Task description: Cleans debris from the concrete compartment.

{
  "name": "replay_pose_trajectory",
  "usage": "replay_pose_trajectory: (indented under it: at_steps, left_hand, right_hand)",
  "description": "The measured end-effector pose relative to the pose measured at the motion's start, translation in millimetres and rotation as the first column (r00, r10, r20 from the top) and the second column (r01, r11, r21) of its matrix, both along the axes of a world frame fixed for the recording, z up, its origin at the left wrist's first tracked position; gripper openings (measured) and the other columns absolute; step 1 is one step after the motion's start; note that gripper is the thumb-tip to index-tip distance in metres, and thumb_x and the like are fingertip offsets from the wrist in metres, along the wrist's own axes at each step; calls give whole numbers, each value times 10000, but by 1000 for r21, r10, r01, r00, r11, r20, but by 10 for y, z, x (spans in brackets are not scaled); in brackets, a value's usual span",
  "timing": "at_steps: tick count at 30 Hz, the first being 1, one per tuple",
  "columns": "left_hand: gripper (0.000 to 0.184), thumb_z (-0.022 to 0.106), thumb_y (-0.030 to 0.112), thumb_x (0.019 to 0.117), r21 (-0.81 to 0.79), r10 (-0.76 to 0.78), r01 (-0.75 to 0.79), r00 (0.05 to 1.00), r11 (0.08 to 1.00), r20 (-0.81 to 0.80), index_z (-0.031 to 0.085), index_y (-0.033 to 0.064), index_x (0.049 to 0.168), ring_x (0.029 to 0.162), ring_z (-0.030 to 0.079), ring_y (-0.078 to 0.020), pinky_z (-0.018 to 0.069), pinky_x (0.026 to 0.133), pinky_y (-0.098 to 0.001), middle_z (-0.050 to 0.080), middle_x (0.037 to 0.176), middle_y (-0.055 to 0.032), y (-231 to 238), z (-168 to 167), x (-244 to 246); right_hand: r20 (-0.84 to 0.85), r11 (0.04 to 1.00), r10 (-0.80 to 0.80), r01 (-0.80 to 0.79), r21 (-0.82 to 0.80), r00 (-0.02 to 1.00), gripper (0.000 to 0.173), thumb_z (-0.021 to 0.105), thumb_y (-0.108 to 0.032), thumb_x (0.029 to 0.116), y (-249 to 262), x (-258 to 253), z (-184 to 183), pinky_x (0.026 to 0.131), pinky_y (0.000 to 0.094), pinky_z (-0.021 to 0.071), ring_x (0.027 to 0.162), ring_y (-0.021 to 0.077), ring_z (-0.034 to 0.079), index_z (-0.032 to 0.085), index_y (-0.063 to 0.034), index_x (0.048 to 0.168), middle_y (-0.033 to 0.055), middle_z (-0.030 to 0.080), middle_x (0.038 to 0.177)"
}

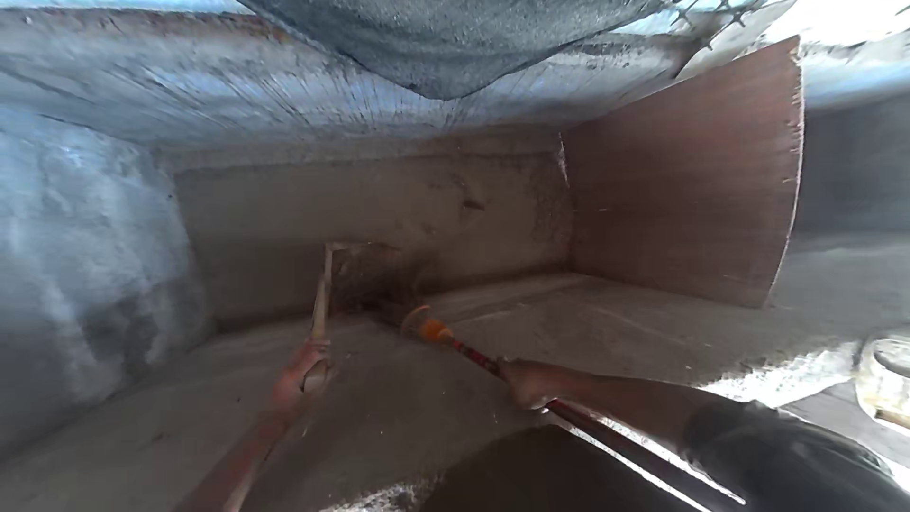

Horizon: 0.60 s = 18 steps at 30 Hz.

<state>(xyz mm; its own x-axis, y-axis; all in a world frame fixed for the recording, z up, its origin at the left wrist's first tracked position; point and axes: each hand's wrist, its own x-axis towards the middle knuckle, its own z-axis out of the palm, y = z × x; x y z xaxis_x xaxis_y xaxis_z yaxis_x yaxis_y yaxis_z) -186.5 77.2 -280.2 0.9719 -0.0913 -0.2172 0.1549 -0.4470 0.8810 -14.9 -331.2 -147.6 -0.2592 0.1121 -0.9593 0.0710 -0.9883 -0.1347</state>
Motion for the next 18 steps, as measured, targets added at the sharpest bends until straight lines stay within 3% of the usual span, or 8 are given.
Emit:
replay_pose_trajectory:
  at_steps: [3,5,10,14,17,18]
  left_hand:
    - [272,630,160,896,8,-7,7,1000,1000,22,635,-73,1036,1265,594,-331,449,1118,-442,648,1214,-253,7,-30,-110]
    - [271,634,188,907,-10,3,-2,999,1000,48,642,-46,1043,1277,587,-305,415,1150,-448,662,1183,-217,8,-21,-115]
    - [218,644,173,903,-41,75,-71,991,997,115,632,-15,1014,1232,612,-245,469,1101,-367,679,1101,-167,35,-35,-87]
    - [194,660,131,892,-51,96,-90,986,995,135,628,-13,1019,1238,613,-237,475,1099,-368,682,1106,-162,66,-39,-97]
    - [217,655,157,901,-42,92,-87,986,995,139,611,-16,1023,1247,608,-225,477,1095,-352,670,1122,-171,109,-71,-104]
    - [235,654,158,895,-46,104,-99,987,994,124,608,-37,1020,1244,606,-231,475,1091,-352,664,1125,-189,125,-56,-127]
  right_hand:
    - [-21,999,24,-23,49,1000,757,712,-79,922,-68,39,360,842,636,533,1038,474,652,268,-9,1532,315,605,1195]
    - [-2,999,29,-29,34,1000,652,651,-135,985,-315,97,697,821,628,538,990,459,663,286,-21,1513,293,619,1120]
    - [84,937,86,-52,-345,993,697,576,-168,987,-1011,231,1308,826,615,547,983,438,683,218,-107,1582,281,641,1132]
    - [180,908,165,-78,-411,970,742,644,-173,960,-1193,419,847,879,627,533,1077,472,655,238,-29,1565,319,612,1210]
    - [126,954,153,-114,-276,980,706,674,-152,944,-784,357,305,762,533,556,876,374,670,295,11,1517,266,617,1113]
    - [88,971,140,-120,-206,986,716,686,-135,942,-580,287,175,767,529,557,876,368,668,292,12,1521,264,610,1129]
